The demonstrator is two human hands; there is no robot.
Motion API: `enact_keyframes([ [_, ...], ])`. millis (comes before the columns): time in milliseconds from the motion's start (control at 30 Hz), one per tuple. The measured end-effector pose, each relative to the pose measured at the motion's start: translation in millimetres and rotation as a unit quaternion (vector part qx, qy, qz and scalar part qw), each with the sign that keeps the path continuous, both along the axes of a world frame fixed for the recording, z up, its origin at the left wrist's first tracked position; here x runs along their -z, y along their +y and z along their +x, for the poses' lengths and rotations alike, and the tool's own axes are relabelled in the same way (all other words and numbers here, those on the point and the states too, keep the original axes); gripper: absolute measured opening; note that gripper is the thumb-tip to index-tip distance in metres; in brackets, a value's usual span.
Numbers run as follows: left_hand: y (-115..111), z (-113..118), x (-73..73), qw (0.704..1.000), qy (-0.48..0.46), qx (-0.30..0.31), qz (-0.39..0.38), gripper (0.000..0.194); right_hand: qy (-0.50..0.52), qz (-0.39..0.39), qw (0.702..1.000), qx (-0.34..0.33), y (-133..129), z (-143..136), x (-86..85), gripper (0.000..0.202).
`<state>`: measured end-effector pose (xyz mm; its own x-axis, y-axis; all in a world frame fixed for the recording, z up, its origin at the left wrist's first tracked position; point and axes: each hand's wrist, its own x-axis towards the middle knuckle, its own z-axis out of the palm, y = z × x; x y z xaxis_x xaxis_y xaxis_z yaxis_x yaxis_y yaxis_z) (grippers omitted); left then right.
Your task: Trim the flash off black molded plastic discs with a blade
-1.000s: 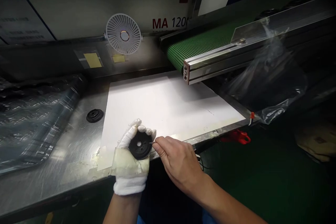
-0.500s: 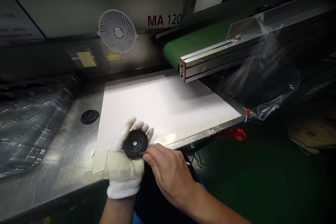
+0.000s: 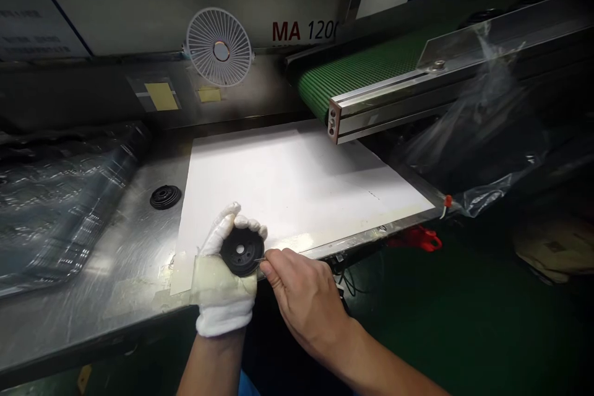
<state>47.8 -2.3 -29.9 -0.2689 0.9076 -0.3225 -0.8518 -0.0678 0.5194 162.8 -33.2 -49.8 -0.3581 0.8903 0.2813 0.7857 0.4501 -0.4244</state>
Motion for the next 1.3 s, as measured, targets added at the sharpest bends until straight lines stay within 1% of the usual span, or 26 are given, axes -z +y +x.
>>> enact_keyframes([
  [133, 1, -1, 3.4, 1.000, 0.008, -0.024, 0.016, 0.018, 0.013, -0.005, 1.000, -0.006, -6, -6, 4.3, 0.029],
  [167, 1, -2, 3.6, 1.000, 0.007, -0.021, 0.014, 0.020, 0.016, -0.010, 1.000, -0.010, -7, -6, 4.6, 0.029],
  [200, 0, -4, 3.4, 1.000, 0.004, -0.006, 0.008, 0.022, 0.020, -0.013, 1.000, -0.013, -6, -6, 4.6, 0.030],
  [233, -1, -6, 3.0, 1.000, 0.002, 0.022, -0.001, 0.025, 0.024, -0.015, 0.999, -0.016, -6, -5, 4.5, 0.030],
  [300, -3, -11, 2.2, 0.996, -0.004, 0.094, -0.012, 0.034, 0.031, -0.019, 0.999, -0.024, -4, -3, 4.0, 0.032],
  [333, -4, -14, 2.1, 0.993, -0.007, 0.120, -0.013, 0.037, 0.032, -0.022, 0.999, -0.027, -2, -1, 3.8, 0.032],
  [367, -5, -16, 2.1, 0.991, -0.010, 0.134, -0.011, 0.038, 0.031, -0.025, 0.999, -0.027, -1, 0, 3.5, 0.031],
  [400, -5, -17, 2.4, 0.991, -0.014, 0.134, -0.007, 0.037, 0.027, -0.027, 0.999, -0.021, 0, 2, 3.3, 0.031],
  [500, -4, -15, 4.0, 0.995, -0.028, 0.097, 0.002, 0.027, 0.010, -0.021, 1.000, 0.008, 3, 3, 3.2, 0.028],
  [600, -1, -10, 7.8, 0.998, -0.034, 0.046, 0.003, 0.019, 0.005, -0.010, 1.000, 0.018, 1, 0, 4.1, 0.028],
  [667, 1, -7, 12.3, 0.999, -0.028, 0.018, 0.018, 0.019, 0.008, -0.004, 1.000, 0.019, -2, -5, 5.3, 0.027],
  [800, 2, -5, 19.8, 0.998, 0.002, -0.025, 0.064, 0.025, 0.009, -0.004, 1.000, 0.011, -7, -11, 8.1, 0.027],
  [833, 1, -6, 19.5, 0.998, 0.008, -0.024, 0.061, 0.027, 0.007, -0.004, 1.000, 0.005, -8, -11, 8.5, 0.028],
  [867, 0, -8, 18.3, 0.999, 0.011, -0.009, 0.053, 0.028, 0.006, -0.005, 1.000, 0.001, -7, -10, 8.8, 0.029],
  [967, -4, -14, 11.5, 0.996, 0.001, 0.091, 0.015, 0.038, 0.007, -0.007, 1.000, -0.006, -4, -6, 8.7, 0.029],
  [1000, -5, -15, 9.5, 0.993, -0.007, 0.115, 0.010, 0.041, 0.006, -0.009, 1.000, 0.000, -3, -4, 8.4, 0.029],
  [1033, -5, -16, 8.1, 0.992, -0.015, 0.121, 0.009, 0.042, 0.003, -0.010, 1.000, 0.007, -2, -3, 8.1, 0.028],
  [1067, -4, -16, 7.4, 0.994, -0.023, 0.111, 0.009, 0.040, 0.001, -0.011, 1.000, 0.017, -1, -2, 7.8, 0.027],
  [1133, -2, -14, 7.9, 0.997, -0.037, 0.070, 0.005, 0.032, -0.004, -0.011, 1.000, 0.029, -1, -2, 7.6, 0.027],
  [1200, 3, -10, 9.8, 0.998, -0.050, 0.029, -0.008, 0.023, -0.002, -0.009, 1.000, 0.030, -4, -4, 8.1, 0.026],
  [1300, 8, -4, 13.7, 0.997, -0.071, -0.019, -0.019, 0.015, 0.002, -0.005, 1.000, 0.027, -7, -9, 9.9, 0.024],
])
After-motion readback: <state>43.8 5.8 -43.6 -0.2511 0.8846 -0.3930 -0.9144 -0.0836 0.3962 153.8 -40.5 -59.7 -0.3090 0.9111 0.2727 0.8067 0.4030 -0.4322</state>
